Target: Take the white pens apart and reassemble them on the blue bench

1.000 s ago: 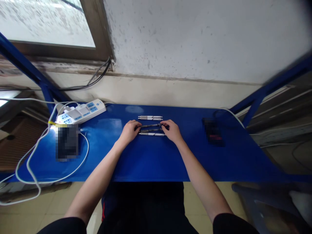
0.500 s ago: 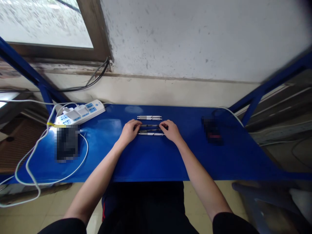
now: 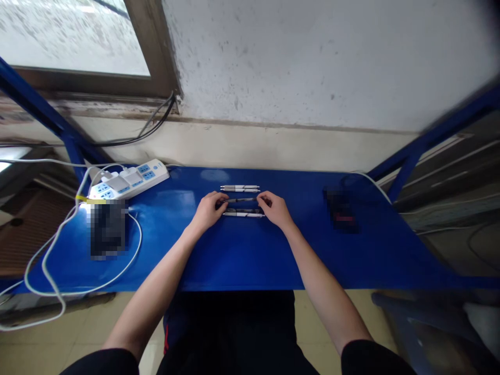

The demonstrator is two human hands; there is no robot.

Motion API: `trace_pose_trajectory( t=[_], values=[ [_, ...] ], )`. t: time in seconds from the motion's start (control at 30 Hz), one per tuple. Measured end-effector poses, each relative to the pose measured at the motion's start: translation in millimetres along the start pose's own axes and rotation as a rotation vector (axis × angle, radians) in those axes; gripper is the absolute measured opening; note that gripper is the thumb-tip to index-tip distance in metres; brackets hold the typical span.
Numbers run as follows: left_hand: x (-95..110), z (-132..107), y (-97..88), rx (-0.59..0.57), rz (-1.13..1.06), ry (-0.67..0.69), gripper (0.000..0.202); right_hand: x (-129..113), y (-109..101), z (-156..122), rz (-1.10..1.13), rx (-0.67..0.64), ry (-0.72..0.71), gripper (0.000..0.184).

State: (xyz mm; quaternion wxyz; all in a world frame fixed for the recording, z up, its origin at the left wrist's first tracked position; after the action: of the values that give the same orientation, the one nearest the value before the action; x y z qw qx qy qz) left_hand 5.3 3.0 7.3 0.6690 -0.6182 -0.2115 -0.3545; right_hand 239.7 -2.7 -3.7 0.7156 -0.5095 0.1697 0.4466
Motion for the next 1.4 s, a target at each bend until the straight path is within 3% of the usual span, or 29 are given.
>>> trace_pose_trajectory(
  t=[0.23,0.53,0.73,0.9,1.4],
  values=[
    [1.7,0.0,-3.9,0.039,-0.117,-0.062,0.017,-5.8,-3.2,1.6,0.084,0.025,0.040,0.033],
    [7.1,-2.1,-4.3,-0.046,-0.123,-0.080,0.023,-1.8,-3.0,3.3,0.232,0.078,0.077,0.034],
    [5.5,-1.4,-4.8,-0.020,-0.135,-0.153,0.046,-6.4,-0.4,3.4,0.309,0.072,0.041,0.028],
    [4.6,-1.2,-3.1,-0.026,-0.247,-0.130,0.025,-0.5,0.1,2.8,0.326,0.107,0.072,0.028],
    [3.9,-0.3,-1.8,-0.067,-0.388,-0.153,0.024,12.4,5.0,2.0,0.530,0.157,0.156,0.026]
  ],
)
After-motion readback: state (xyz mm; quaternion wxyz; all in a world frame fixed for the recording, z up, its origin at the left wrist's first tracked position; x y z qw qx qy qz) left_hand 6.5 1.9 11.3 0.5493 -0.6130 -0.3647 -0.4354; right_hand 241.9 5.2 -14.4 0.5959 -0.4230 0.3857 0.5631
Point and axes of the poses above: each hand's wrist, its own z-axis towards the middle knuckle, its own y-axis out of the palm, x = y × z, the point moved 3 cm from there along z, towards the middle knuckle, and after that the axes turned 14 degrees about -y, right-handed, at the moved point
